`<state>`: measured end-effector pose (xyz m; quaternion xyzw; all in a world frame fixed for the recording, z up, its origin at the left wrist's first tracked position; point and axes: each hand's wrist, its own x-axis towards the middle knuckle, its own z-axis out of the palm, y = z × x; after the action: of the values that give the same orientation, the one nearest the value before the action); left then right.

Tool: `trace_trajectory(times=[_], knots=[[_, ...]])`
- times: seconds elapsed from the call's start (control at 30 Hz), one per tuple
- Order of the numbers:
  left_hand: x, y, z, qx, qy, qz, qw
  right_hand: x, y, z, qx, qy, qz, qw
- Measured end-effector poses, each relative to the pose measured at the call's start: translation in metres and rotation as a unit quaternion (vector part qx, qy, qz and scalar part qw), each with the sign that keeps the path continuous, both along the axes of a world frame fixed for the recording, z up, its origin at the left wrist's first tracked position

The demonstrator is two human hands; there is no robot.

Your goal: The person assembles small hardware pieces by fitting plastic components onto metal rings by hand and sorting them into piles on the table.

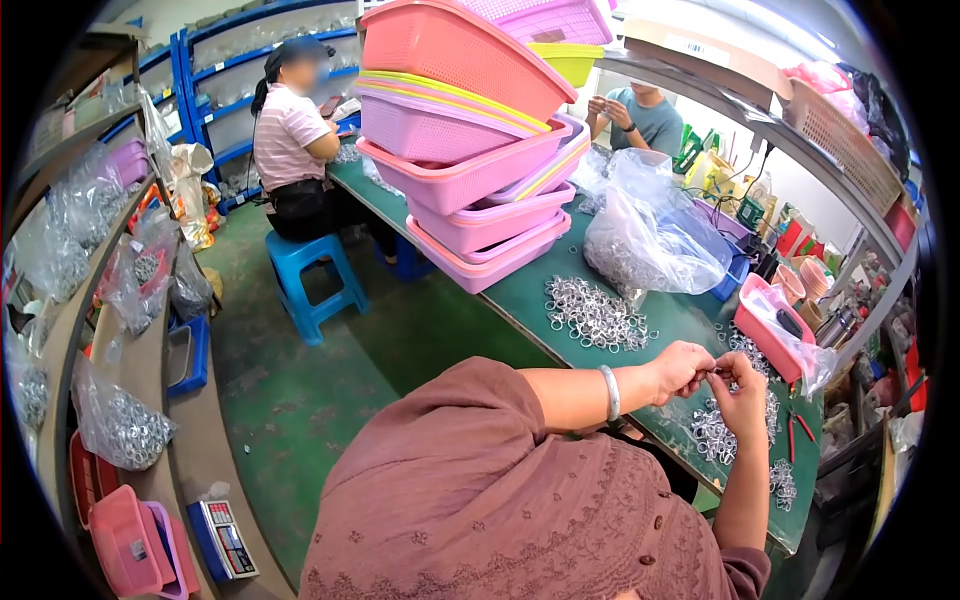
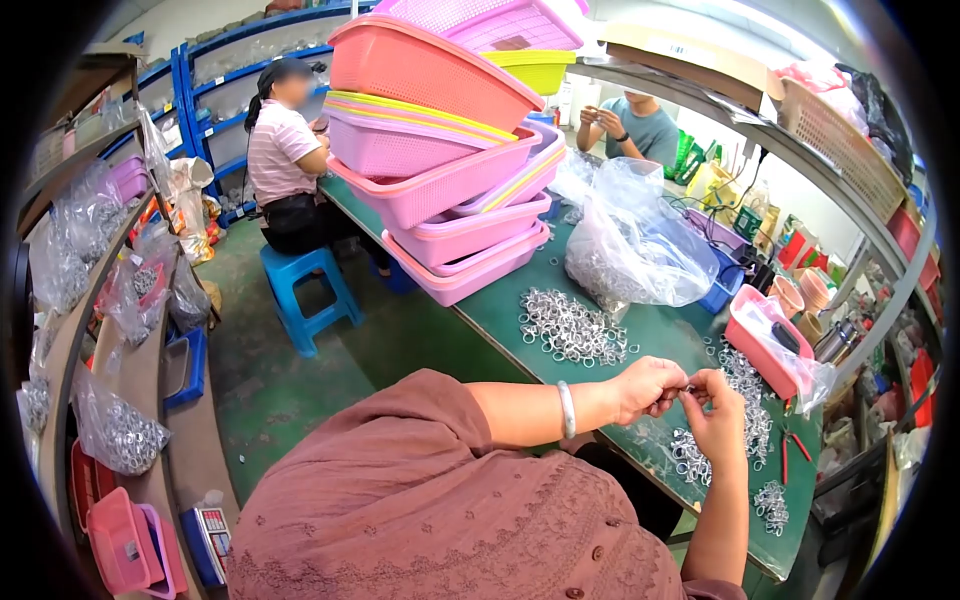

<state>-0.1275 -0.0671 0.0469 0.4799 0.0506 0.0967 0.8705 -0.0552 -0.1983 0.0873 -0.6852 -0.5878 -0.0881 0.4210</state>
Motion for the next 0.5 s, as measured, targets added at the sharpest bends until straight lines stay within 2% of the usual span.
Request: trace_trajectory(times=[0.5], knots=[[0.0095,-0.0032,-0.0053,0.016,0.019,-0.006,1.0,0.0084,-0.0042,-0.0066,0.005,0.044,0.008,0.999]])
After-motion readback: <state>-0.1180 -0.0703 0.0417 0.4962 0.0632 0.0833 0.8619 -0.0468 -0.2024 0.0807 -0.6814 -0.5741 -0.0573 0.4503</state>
